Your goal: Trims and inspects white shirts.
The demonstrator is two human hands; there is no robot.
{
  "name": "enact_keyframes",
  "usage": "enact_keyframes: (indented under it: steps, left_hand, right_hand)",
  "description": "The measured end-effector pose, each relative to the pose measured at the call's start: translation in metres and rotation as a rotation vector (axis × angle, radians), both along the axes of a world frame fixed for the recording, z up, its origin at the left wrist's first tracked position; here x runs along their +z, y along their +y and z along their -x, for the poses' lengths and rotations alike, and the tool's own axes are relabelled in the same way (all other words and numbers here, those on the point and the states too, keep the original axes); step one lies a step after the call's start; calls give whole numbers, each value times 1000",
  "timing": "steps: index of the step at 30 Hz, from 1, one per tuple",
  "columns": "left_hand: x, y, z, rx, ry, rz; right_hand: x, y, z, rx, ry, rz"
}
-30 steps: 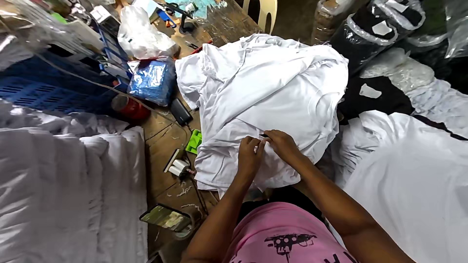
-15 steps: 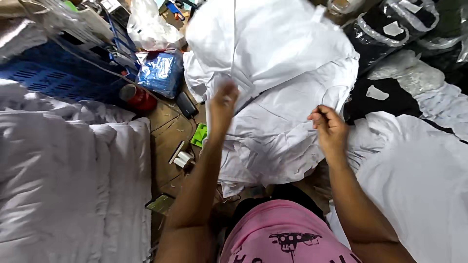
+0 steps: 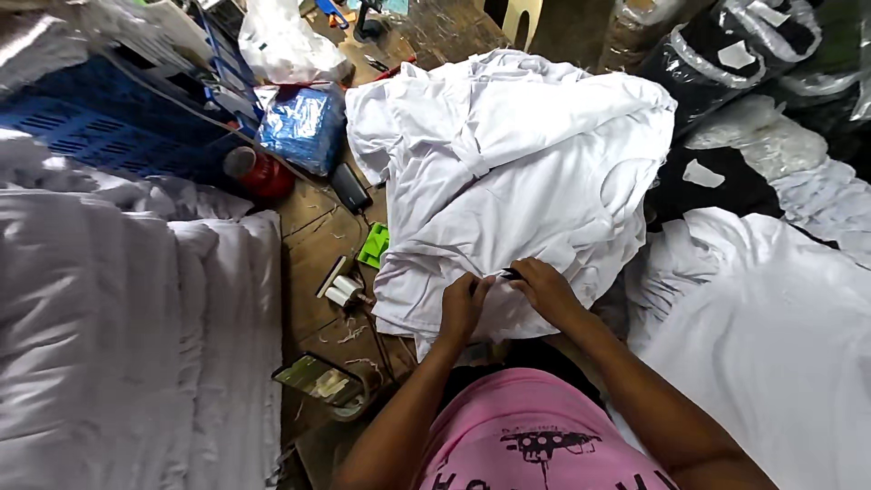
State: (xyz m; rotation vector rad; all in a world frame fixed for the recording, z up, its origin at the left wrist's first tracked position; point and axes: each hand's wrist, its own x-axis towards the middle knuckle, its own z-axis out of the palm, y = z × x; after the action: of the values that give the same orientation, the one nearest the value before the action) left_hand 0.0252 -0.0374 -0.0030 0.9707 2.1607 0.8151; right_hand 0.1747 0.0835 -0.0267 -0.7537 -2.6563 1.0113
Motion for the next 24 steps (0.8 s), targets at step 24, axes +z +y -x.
enact_keyframes:
  steps: [24]
  left_hand:
    - [136, 68, 148, 360, -252, -961]
  right_hand:
    - [88, 47, -41, -484, 537, -163]
